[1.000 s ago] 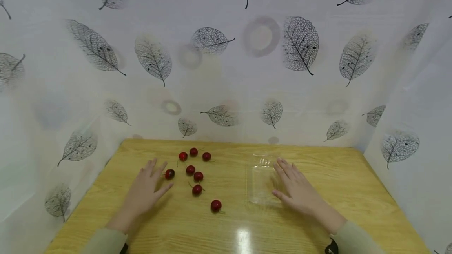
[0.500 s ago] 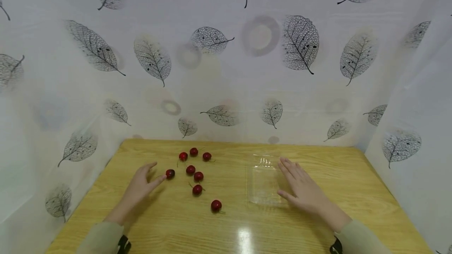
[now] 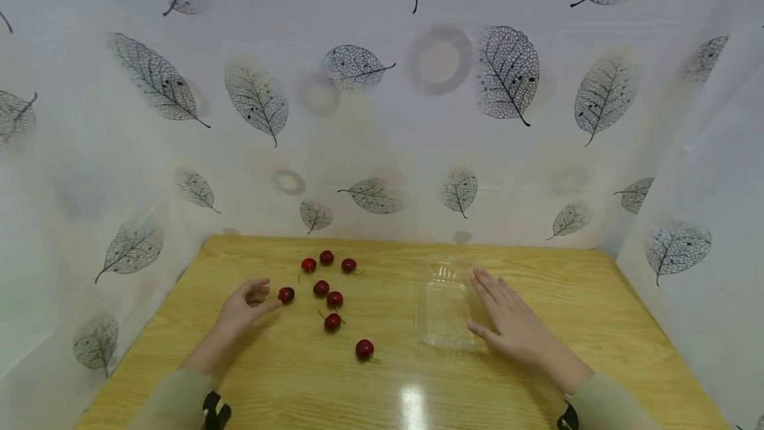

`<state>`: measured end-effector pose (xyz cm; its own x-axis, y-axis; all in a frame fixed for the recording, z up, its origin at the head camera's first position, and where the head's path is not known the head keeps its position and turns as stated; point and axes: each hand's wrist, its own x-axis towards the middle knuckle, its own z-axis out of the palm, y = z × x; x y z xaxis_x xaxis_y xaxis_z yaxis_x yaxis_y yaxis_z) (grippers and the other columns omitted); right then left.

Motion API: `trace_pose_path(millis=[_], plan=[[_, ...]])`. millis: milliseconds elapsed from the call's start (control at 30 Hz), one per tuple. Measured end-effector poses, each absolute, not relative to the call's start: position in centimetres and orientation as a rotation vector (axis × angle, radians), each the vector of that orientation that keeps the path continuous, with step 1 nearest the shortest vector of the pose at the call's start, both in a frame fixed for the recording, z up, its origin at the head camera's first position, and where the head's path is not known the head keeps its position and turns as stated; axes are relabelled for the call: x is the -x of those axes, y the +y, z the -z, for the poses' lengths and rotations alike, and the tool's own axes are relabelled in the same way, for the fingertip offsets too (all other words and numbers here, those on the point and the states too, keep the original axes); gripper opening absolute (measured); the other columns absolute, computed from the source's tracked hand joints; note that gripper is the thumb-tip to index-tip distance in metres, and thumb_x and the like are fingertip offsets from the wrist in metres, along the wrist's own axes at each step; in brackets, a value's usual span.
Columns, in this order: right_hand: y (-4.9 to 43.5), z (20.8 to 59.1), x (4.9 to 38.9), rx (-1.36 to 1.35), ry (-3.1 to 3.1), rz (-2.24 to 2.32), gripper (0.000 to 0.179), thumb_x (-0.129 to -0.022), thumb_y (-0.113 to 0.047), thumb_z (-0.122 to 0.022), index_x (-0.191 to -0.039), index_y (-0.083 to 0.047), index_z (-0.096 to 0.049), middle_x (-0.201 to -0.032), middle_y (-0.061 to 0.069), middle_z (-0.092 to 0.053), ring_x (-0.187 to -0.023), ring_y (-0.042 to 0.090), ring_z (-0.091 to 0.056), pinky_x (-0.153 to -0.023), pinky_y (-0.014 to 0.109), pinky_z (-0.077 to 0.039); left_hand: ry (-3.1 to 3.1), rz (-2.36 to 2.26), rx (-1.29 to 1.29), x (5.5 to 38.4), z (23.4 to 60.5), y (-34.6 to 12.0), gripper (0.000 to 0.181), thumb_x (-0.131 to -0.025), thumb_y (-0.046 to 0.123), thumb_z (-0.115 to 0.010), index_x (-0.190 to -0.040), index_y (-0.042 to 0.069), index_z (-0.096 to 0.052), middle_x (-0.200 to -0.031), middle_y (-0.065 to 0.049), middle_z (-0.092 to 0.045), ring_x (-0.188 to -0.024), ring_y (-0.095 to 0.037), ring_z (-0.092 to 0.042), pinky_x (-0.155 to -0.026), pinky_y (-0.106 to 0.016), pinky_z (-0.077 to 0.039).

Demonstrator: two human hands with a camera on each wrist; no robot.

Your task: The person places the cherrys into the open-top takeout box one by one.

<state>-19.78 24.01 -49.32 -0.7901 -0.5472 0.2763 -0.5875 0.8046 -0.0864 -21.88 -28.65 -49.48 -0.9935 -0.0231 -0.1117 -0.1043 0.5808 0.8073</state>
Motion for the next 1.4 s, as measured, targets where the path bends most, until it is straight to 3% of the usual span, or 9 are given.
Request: trace_pose_path(millis=[233,400,600,1033,1233,1400], plan=[[23.9,49.0,19.6,-0.879,-2.765,-0.256,0.085,-0.091,-0.050,-0.052,-0.150,-0.003,-0.013,-0.158,0.011,-0.006,-0.146,0.026,-0.008,-0.118,0.039,-0.007,2.724,-1.372,0.083,22.2,49.9,-28.1,0.069,-0.080,0.030,-0.075,-0.135,0.000,-0.044,-0.127,-0.021,-0.053,-0.111,-0.032,-0.050,-0.094,-0.044,-0.044],[24.1,48.8,19.4,-0.890,-2.745,-0.248,0.086,-0.090,-0.049,-0.054,-0.149,0.000,-0.016,-0.158,0.013,-0.009,-0.144,0.032,-0.015,-0.118,0.041,-0.011,2.732,-1.370,0.091,22.3,50.0,-27.6,0.064,-0.080,0.027,-0.076,-0.131,-0.001,-0.048,-0.125,-0.020,-0.054,-0.109,-0.030,-0.050,-0.092,-0.042,-0.043],[24.0,48.9,19.3,-0.886,-2.791,-0.276,0.089,-0.089,-0.053,-0.053,-0.149,-0.001,-0.013,-0.158,0.012,-0.006,-0.143,0.034,-0.016,-0.119,0.036,-0.005,2.717,-1.403,0.137,22.2,49.9,-27.4,0.061,-0.081,0.021,-0.075,-0.131,-0.003,-0.048,-0.124,-0.020,-0.053,-0.109,-0.030,-0.049,-0.093,-0.042,-0.042],[23.8,49.1,19.6,-0.911,-2.766,-0.247,0.091,-0.088,-0.055,-0.054,-0.148,0.002,-0.017,-0.157,0.017,-0.012,-0.143,0.034,-0.017,-0.119,0.036,-0.006,2.795,-1.306,0.103,22.8,50.6,-27.5,0.051,-0.082,0.024,-0.074,-0.123,0.000,-0.056,-0.124,-0.020,-0.057,-0.109,-0.031,-0.052,-0.094,-0.047,-0.043],[23.7,49.1,19.5,-0.903,-2.791,-0.263,0.091,-0.088,-0.056,-0.053,-0.149,0.000,-0.014,-0.159,0.011,-0.004,-0.144,0.032,-0.014,-0.119,0.036,-0.005,2.812,-1.275,0.097,22.7,50.5,-27.4,0.045,-0.082,0.022,-0.073,-0.120,0.001,-0.059,-0.123,-0.019,-0.058,-0.108,-0.032,-0.052,-0.093,-0.047,-0.043],[23.7,49.1,19.5,-0.907,-2.789,-0.255,0.091,-0.088,-0.056,-0.053,-0.149,0.000,-0.015,-0.158,0.015,-0.009,-0.143,0.034,-0.015,-0.119,0.037,-0.005,2.811,-1.261,0.127,22.7,50.6,-27.4,0.045,-0.083,0.026,-0.072,-0.120,0.002,-0.060,-0.124,-0.020,-0.057,-0.110,-0.032,-0.052,-0.093,-0.048,-0.043]])
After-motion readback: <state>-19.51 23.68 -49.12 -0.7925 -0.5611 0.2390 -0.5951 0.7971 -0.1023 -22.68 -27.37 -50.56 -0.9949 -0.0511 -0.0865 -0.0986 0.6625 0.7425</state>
